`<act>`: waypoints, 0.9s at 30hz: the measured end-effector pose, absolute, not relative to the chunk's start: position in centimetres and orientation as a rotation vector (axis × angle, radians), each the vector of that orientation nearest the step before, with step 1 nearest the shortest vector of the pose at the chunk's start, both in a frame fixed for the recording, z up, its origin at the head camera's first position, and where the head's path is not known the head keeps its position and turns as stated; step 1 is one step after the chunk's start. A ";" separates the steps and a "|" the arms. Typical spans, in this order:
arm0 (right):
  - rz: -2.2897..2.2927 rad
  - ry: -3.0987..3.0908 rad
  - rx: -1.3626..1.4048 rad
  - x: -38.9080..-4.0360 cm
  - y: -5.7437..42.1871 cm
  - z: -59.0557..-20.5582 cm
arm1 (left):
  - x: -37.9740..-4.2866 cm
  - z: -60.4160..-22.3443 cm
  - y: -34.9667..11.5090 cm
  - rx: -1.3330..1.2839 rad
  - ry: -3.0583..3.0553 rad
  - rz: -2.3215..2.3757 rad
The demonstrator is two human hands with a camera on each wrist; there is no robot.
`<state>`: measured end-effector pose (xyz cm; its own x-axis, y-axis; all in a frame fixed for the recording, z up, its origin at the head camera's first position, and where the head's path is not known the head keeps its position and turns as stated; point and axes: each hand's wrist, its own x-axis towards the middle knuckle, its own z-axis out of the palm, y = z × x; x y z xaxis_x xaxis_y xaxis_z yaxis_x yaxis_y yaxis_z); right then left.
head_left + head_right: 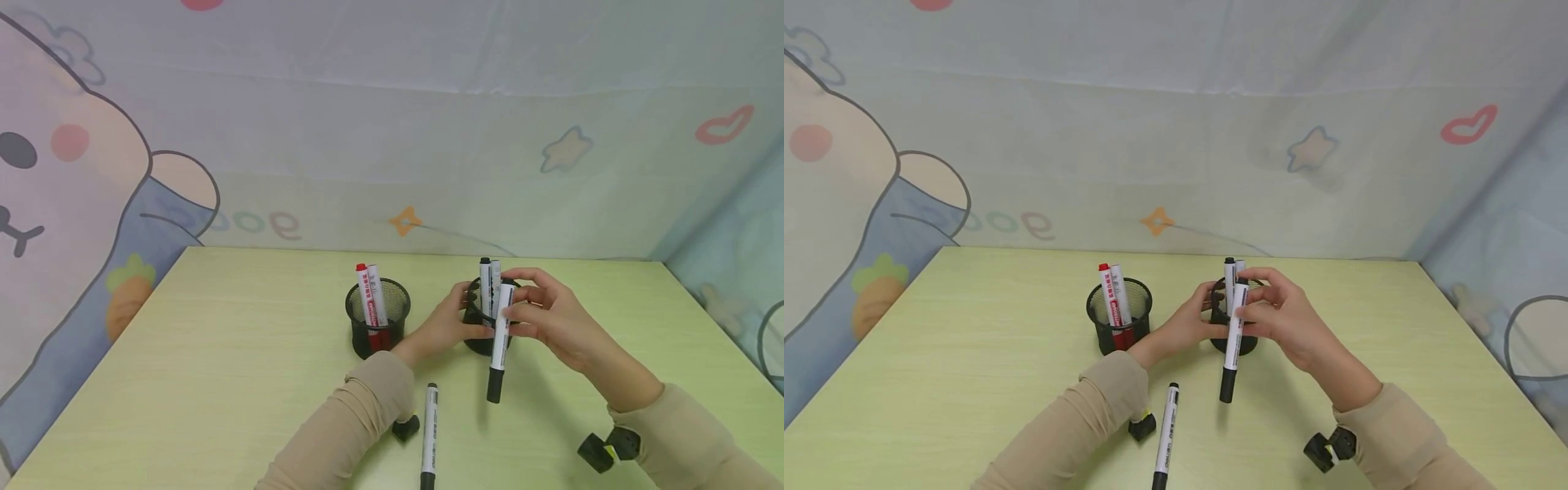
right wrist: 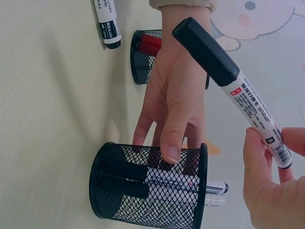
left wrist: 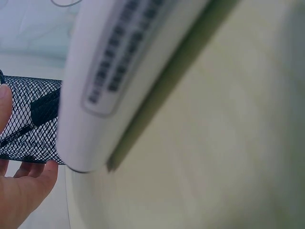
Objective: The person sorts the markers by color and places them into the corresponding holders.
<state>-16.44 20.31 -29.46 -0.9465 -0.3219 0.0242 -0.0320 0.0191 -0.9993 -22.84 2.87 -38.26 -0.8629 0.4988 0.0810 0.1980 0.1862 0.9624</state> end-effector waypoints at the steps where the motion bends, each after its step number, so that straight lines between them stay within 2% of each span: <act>1: -2.034 2.079 -0.372 -16.5 20.3 -29.4 | -22.8 -38.2 2.9 0.667 2.212 1.734; 27: -2.072 2.081 -0.332 -17.8 20.8 -28.9 | -23.0 -38.3 2.9 0.669 2.226 1.732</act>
<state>-17.78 20.80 -28.92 -0.9577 -0.2866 0.0259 -0.0272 0.0004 -0.9996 -22.97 2.92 -38.35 -0.8656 0.4932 0.0869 0.2054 0.1914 0.9598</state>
